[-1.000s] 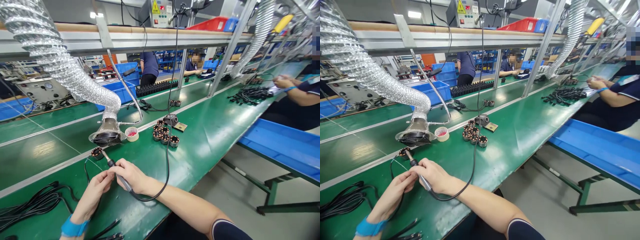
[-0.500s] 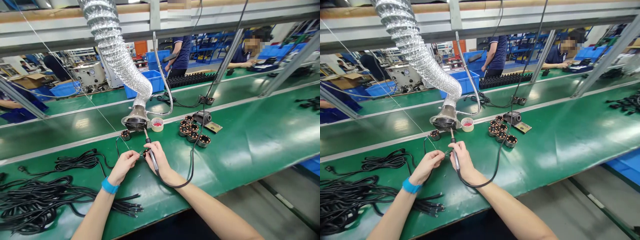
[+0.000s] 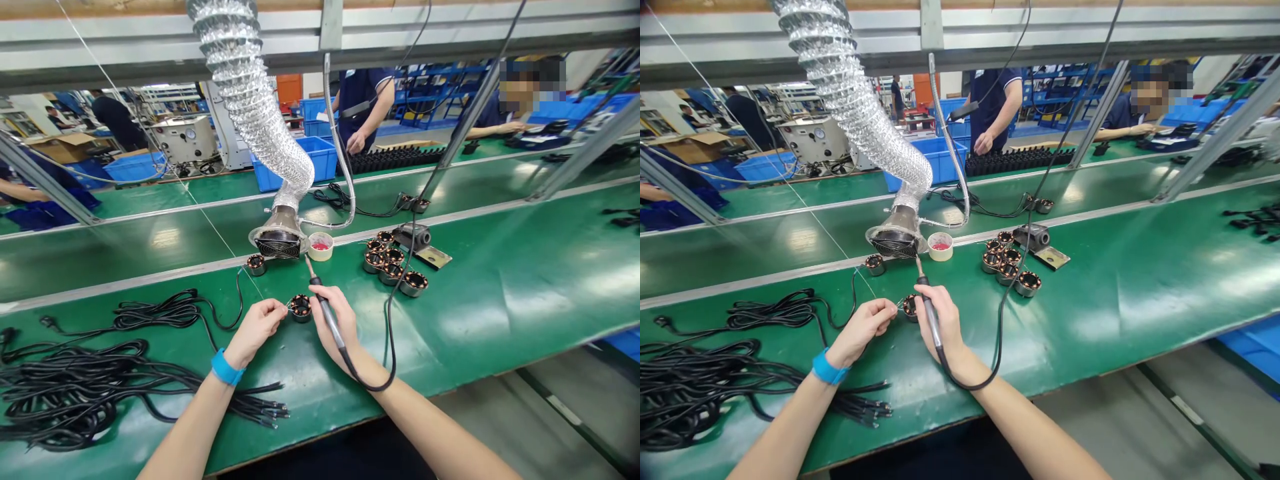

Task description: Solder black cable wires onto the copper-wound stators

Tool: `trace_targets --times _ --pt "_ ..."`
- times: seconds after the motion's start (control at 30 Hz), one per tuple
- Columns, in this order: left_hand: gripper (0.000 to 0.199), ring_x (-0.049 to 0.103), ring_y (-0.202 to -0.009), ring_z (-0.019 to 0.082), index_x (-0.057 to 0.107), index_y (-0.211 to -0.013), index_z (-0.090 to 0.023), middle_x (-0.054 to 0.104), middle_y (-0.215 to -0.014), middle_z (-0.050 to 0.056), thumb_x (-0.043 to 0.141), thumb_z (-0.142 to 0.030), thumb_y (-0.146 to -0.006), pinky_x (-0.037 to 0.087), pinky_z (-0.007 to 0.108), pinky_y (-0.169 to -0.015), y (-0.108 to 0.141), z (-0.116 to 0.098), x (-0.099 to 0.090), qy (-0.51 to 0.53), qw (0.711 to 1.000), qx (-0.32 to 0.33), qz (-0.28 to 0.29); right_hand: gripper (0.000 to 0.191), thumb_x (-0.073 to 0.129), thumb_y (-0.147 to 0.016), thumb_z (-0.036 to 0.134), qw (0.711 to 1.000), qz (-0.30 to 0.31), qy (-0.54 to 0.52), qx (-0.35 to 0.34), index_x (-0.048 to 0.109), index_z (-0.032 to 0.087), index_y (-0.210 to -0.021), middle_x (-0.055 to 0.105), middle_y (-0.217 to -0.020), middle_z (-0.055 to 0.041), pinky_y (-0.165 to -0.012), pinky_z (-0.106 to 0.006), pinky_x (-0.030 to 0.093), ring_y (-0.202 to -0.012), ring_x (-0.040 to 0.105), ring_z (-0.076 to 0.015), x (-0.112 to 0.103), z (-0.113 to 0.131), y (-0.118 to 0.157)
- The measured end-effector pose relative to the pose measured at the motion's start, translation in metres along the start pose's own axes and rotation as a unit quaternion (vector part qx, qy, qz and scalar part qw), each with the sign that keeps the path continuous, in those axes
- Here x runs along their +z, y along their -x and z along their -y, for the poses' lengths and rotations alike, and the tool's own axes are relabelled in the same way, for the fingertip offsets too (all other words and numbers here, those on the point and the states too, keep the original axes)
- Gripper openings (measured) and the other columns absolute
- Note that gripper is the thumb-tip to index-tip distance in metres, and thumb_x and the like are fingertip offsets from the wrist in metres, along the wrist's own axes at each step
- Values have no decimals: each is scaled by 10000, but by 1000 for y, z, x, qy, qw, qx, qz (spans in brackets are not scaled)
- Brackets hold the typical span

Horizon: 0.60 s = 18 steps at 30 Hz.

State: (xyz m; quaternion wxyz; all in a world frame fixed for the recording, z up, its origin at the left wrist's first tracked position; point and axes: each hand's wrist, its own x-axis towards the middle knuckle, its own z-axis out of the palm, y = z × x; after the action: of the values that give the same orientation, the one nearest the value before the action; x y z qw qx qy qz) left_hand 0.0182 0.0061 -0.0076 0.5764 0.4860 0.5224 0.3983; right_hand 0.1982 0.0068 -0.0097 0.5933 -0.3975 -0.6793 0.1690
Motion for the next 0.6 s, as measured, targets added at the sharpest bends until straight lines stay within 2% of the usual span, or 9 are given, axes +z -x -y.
trace_targets --times 0.1,0.23,0.43,0.6 --pt "364 287 -479 60 572 -730 -153 393 -573 -71 700 -493 -755 184 216 -462 0 0 1 2 1000 3 -11 147 516 -918 155 998 -30 11 -49 639 216 -969 677 -804 -15 -686 -287 520 -707 648 -152 -9 4 3" --pt "365 288 -483 64 559 -717 -156 382 -569 -70 684 -495 -770 182 219 -463 2 0 4 -5 1000 13 -26 181 480 -889 150 995 -28 -1 -96 617 217 -792 664 -651 11 -597 -285 484 -570 619 -142 -12 9 7" --pt "369 295 -493 68 545 -716 -161 377 -570 -69 673 -500 -788 195 221 -469 3 -1 5 -18 999 21 -40 203 472 -869 168 996 -3 -18 -90 621 214 -738 678 -625 2 -563 -294 481 -532 625 -150 -12 12 5" --pt "374 296 -488 71 559 -715 -161 379 -566 -66 685 -509 -772 192 221 -465 3 -2 7 -20 998 20 -50 220 470 -877 184 997 -9 -21 -71 633 220 -733 699 -648 0 -586 -297 498 -566 651 -154 -11 11 6"
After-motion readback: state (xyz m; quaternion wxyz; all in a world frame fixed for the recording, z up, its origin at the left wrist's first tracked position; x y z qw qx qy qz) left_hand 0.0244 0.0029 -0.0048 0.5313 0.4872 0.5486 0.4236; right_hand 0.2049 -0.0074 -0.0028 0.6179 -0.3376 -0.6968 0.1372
